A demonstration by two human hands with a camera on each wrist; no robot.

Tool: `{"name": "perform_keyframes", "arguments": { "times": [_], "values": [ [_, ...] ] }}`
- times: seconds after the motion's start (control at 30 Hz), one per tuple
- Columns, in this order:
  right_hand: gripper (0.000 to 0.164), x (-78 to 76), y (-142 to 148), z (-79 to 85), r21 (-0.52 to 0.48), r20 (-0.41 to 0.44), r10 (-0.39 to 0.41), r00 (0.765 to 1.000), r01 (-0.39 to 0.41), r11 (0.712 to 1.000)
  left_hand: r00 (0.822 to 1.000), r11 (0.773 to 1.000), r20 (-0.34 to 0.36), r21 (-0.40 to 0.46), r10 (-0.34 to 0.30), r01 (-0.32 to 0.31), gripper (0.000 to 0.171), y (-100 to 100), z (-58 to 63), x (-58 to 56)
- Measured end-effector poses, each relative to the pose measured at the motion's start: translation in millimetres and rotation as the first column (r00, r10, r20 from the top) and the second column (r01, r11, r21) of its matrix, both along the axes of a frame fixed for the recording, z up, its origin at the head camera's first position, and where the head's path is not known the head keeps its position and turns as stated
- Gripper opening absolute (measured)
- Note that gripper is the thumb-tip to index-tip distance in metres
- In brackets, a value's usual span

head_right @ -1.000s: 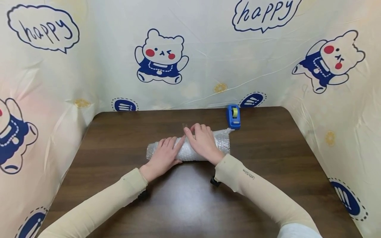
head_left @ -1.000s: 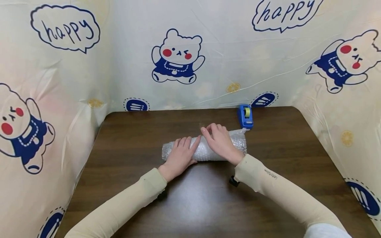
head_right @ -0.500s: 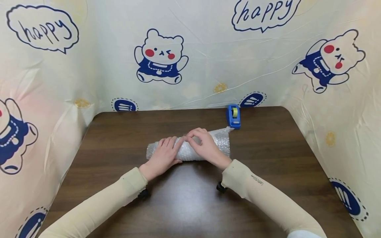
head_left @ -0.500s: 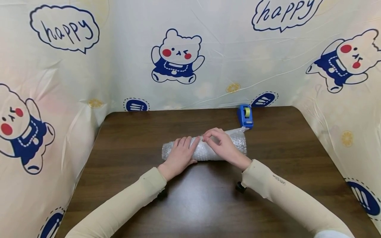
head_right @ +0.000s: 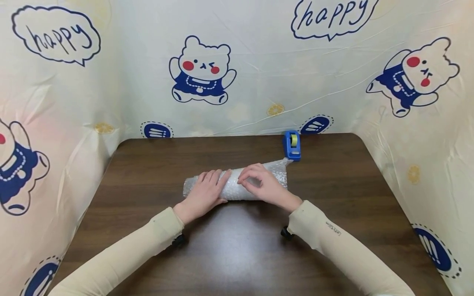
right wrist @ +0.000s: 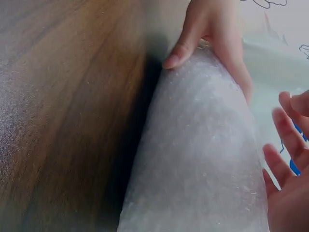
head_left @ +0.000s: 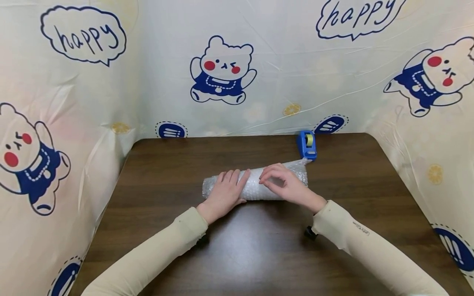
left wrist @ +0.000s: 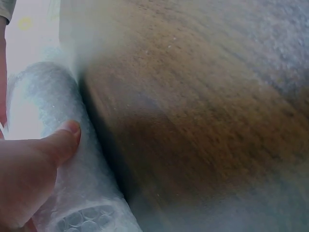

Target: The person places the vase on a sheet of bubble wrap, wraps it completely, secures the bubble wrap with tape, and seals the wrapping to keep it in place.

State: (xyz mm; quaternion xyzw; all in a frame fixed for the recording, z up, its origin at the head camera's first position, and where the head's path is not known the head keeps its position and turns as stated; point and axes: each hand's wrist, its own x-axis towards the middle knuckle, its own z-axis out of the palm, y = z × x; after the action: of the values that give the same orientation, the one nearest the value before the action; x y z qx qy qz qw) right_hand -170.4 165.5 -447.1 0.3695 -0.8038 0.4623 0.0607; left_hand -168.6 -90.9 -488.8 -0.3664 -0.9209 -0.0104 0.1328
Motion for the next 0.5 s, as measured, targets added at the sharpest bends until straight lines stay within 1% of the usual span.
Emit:
{"name": "perform_keyframes", "arguments": {
  "times": [0.13, 0.3, 0.4, 0.5],
  "values": [
    [0.017, -1.3, 7, 4.5, 0.010, 0.037, 0.037, 0.999, -0.037, 0.999, 1.000, 1.000, -0.013, -0.001, -0.003, 0.003, 0.097, 1, 0.4, -0.2],
    [0.013, -2.0, 16, 5.8, 0.012, 0.033, 0.044, 0.998, -0.045, 0.999, 1.000, 1.000, -0.022, 0.012, -0.020, 0.020, 0.097, 0, 0.7, -2.1],
    [0.014, -0.6, 18, 5.6, 0.008, -0.018, 0.042, 0.999, -0.042, 0.999, 1.000, 1.000, -0.014, 0.019, -0.019, 0.020, 0.098, 0, 1.5, -3.0],
    [0.017, 2.0, 18, 3.0, 0.025, -0.113, 0.038, 0.993, -0.036, 0.999, 1.000, 0.999, -0.013, 0.022, -0.023, 0.023, 0.098, 0, 2.1, -3.4]
  ]
}}
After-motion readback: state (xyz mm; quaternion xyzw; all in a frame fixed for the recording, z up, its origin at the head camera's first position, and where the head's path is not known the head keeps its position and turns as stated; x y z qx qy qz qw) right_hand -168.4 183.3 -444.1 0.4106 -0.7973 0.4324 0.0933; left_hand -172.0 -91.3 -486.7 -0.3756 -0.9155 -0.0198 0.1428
